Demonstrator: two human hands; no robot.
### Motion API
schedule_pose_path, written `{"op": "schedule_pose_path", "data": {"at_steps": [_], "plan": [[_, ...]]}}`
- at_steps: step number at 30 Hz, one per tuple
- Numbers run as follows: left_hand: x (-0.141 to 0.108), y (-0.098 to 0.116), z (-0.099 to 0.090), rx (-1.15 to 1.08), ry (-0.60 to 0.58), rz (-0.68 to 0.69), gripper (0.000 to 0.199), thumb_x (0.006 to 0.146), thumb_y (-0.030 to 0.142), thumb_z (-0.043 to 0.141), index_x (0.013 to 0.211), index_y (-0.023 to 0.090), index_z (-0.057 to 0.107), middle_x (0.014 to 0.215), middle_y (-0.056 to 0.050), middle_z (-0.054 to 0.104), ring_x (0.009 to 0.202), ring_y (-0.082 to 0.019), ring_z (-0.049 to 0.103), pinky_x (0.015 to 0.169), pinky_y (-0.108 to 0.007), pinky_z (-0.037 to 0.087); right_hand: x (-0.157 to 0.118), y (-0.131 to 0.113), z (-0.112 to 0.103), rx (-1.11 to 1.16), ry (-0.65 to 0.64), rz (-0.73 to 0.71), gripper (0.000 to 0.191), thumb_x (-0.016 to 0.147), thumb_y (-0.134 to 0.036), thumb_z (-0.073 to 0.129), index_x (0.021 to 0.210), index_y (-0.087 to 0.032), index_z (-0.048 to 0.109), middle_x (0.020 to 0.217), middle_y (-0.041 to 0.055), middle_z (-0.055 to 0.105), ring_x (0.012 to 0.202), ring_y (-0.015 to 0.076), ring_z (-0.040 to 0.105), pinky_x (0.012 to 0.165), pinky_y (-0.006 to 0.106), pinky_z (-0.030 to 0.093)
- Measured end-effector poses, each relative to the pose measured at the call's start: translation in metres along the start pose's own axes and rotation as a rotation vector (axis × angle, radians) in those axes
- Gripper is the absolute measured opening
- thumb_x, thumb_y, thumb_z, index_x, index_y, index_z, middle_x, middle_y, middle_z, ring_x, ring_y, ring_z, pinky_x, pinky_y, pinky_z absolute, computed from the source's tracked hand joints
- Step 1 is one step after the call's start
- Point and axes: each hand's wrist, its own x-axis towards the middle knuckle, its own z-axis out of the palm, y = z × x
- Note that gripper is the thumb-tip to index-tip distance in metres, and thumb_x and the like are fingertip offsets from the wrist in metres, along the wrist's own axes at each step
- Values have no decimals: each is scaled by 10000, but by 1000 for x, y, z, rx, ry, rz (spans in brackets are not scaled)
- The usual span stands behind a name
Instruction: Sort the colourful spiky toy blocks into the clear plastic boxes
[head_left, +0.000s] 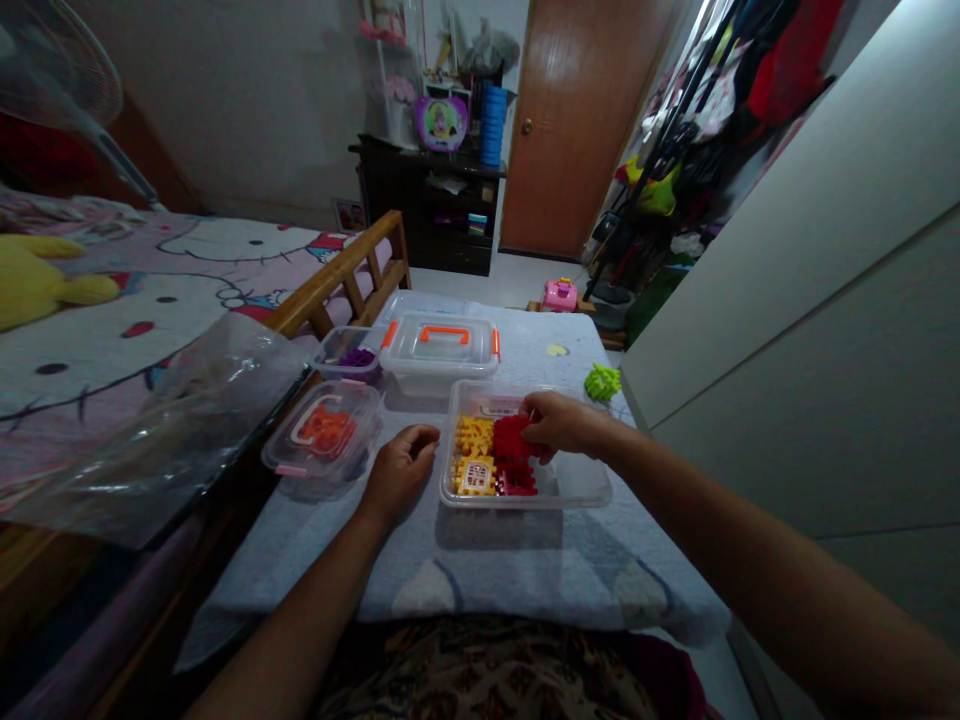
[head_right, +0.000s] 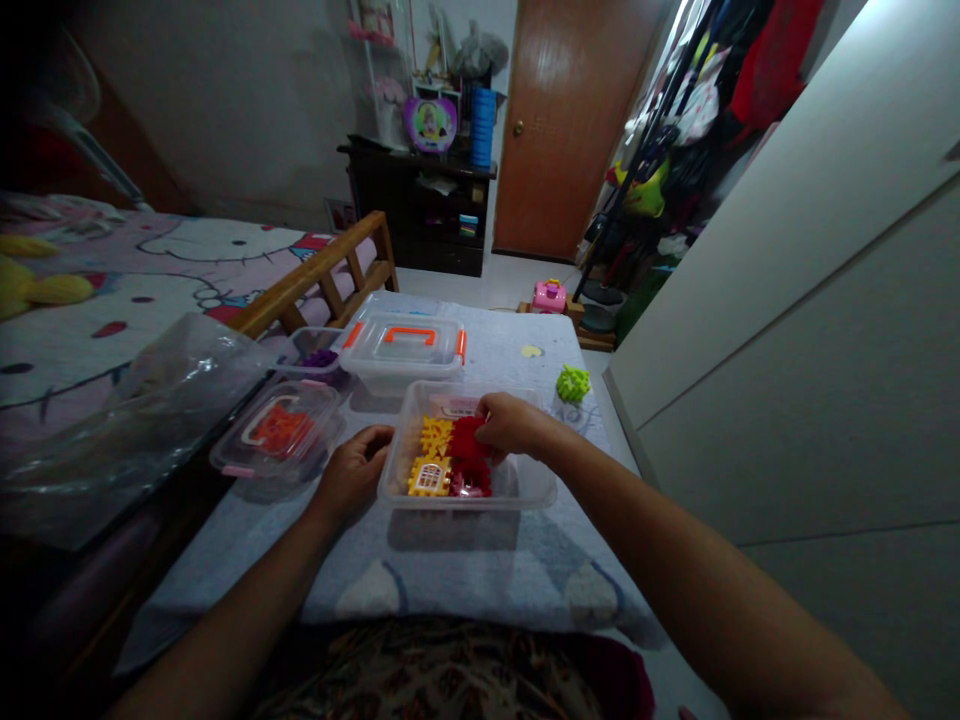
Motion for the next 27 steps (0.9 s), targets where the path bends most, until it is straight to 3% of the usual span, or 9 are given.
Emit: {"op": "schedule_pose_path", "data": {"at_steps": [6,12,18,23,27], "plan": [[-1,2,0,-20,-1,-9,264,839,345,593,1015,178,698,984,-72,742,939,-233,688,846,-340,543,20,5,8,-141,81,32,120,731,-55,634,806,-149,635,565,-27,611,528,131,625,516,210,514],[-1,3,1,-26,3,-8,269,840,342,587,1022,180,700,1007,-77,741,953,-234,688,861,-351,545,18,12,12,-297,198,-17,229,748,-83,648,970,-132,672,788,55,729,585,144,670,516,202,462],[0,2,1,-39,-3,-7,269,834,349,595,1018,184,702,999,-73,741,955,-231,686,857,-343,544,12,17,16,-382,344,-126,324,788,-173,670,1108,-150,624,931,77,743,740,166,687,624,224,465],[0,0,0,-30,-3,-5,267,837,342,600,1028,188,704,1018,-74,744,968,-235,686,859,-339,540,3,12,15,-535,345,-190,319,812,-196,650,1122,-125,622,1099,142,719,1007,237,665,775,268,460],[0,0,0,-33,-11,-4,269,845,338,590,1035,180,697,1027,-79,741,978,-235,685,868,-343,537,-9,12,18,-624,323,-252,318,827,-271,653,1101,-112,625,1148,169,689,1085,266,638,857,299,459]]}}
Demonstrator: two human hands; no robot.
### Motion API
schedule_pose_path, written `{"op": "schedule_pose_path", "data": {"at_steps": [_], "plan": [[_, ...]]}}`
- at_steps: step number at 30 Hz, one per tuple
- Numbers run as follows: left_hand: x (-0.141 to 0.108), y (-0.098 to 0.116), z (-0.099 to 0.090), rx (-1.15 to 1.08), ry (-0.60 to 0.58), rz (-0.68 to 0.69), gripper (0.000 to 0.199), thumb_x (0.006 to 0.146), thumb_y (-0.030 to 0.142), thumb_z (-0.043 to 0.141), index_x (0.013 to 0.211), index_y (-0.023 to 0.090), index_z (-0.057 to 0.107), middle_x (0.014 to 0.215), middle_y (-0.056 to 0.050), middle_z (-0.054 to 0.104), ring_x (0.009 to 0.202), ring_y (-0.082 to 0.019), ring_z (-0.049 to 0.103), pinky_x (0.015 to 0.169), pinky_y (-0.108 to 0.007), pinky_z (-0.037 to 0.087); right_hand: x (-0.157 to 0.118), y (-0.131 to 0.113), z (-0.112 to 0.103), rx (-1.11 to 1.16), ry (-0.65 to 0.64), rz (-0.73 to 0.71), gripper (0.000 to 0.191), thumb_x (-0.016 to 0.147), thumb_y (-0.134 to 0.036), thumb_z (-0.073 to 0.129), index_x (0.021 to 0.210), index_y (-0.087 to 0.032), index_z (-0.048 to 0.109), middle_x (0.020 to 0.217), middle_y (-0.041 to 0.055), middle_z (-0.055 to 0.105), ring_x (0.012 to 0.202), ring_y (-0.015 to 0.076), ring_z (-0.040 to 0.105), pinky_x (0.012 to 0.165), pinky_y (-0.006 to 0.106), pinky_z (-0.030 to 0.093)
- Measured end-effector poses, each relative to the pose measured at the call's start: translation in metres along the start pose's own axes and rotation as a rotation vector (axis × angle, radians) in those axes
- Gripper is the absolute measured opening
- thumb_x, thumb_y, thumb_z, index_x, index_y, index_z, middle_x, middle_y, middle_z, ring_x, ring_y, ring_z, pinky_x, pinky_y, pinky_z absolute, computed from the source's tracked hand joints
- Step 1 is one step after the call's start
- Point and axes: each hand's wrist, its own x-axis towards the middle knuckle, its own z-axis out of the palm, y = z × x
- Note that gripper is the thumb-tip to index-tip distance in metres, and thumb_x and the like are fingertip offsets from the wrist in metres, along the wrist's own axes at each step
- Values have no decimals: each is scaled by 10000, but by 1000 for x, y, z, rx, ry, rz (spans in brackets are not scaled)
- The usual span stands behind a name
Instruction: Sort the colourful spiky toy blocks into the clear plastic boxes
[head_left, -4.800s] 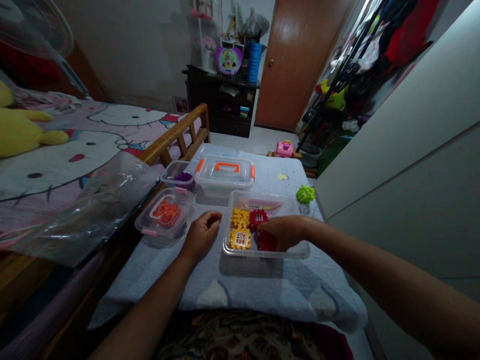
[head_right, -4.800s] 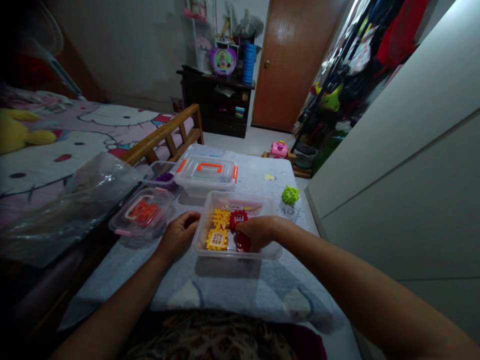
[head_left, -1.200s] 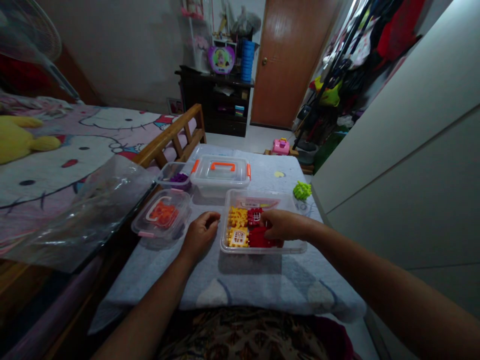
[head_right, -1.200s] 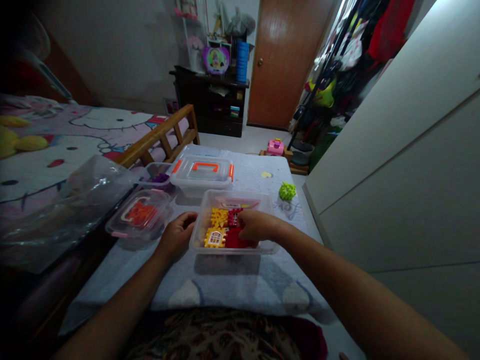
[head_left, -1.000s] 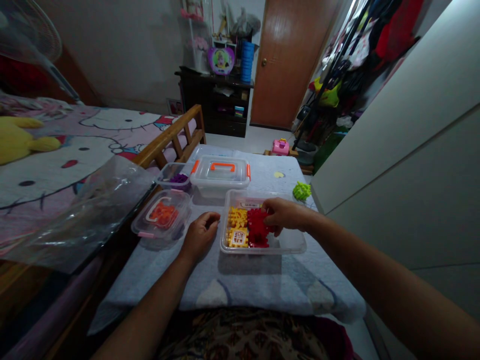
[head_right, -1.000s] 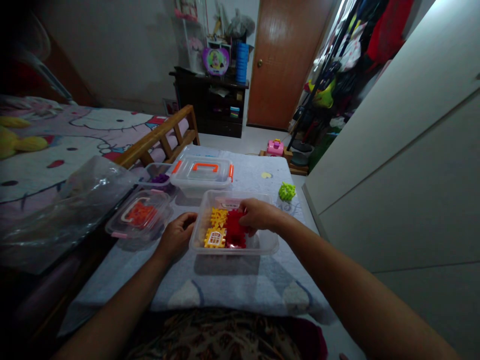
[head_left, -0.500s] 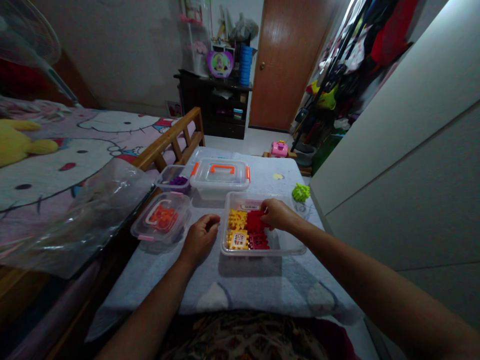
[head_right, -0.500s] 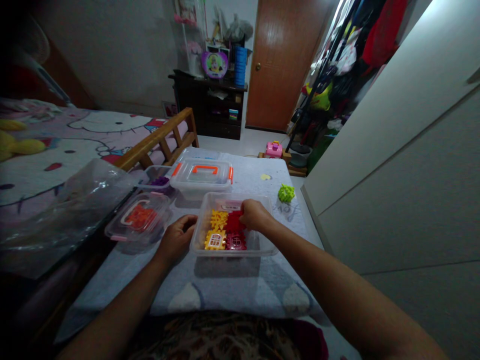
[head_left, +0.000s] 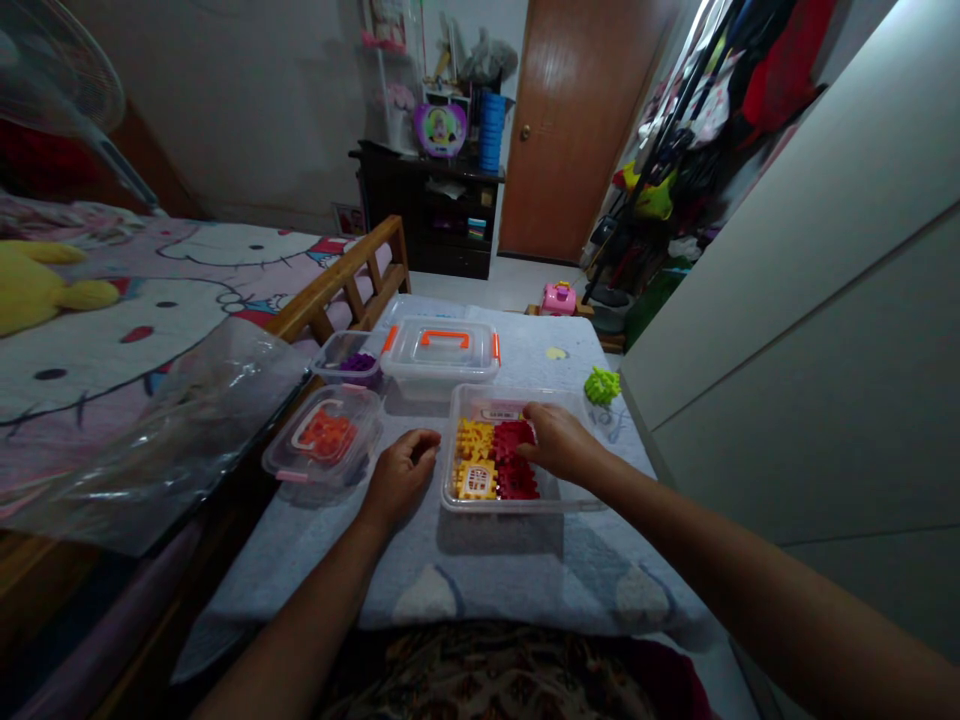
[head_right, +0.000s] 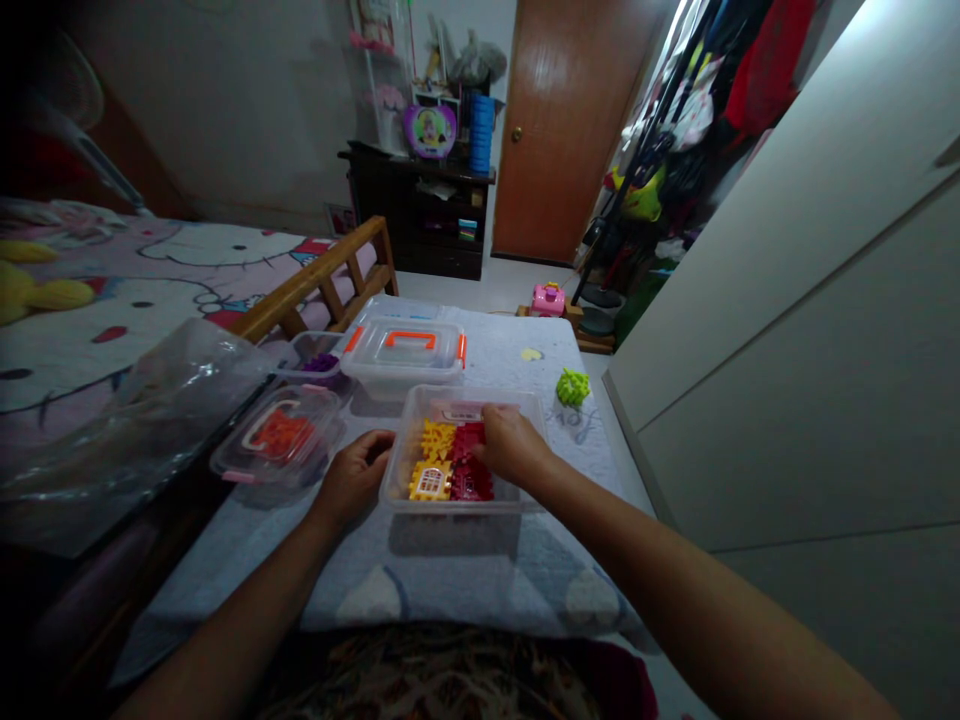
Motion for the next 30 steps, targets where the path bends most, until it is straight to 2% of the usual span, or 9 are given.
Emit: {"op": "schedule_pose_path", "data": {"at_steps": [4,8,12,17,24,27,30], "plan": [[0,1,0,18,0,1,262,846,338,587,1027,184,696,1019,-75,741,968,-235,686,865,-343,536,-4,-5,2,-82,-34,-38,496,768,-434,721,1140,-126,605,1208,182,651,1052,292,651,812,329,496],[-1,3,0,14,6,-3,254,847,337,588,1017,182,694,1008,-74,741,958,-233,686,860,-338,536,2,-9,4,-161,-46,-33,565,756,-453,730,1199,-137,578,1224,185,654,1073,307,650,809,345,511],[-1,5,1,-2,9,-2,249,855,331,579,1016,178,692,1010,-73,740,966,-230,685,872,-337,533,8,-7,6,-193,-54,-23,486,778,-401,707,1175,-144,595,1175,170,690,1049,304,668,788,340,516],[-2,5,0,11,4,-6,262,853,332,575,1021,170,693,1007,-74,738,968,-232,684,871,-338,531,11,-3,7,-203,-42,-12,323,804,-243,615,1109,-137,639,1132,159,715,1026,286,684,783,325,509],[-1,1,0,21,-4,8,268,861,341,569,1035,171,683,1024,-79,733,981,-233,681,881,-346,530,11,-3,7,-187,-34,-28,288,827,-264,610,1088,-148,649,1119,149,724,1019,275,683,781,320,492],[0,-1,0,24,-4,-1,278,859,350,576,1040,167,681,1032,-85,733,987,-238,682,890,-354,530,8,-2,-1,-166,-5,-55,274,842,-292,618,1069,-143,651,1082,152,730,978,272,686,748,317,478],[-1,-1,0,20,-8,-7,281,863,357,572,1040,168,681,1029,-84,736,982,-237,684,891,-355,532,1,7,-21,-57,95,-98,271,853,-318,632,1070,-156,646,993,112,738,860,222,680,703,291,453]]}}
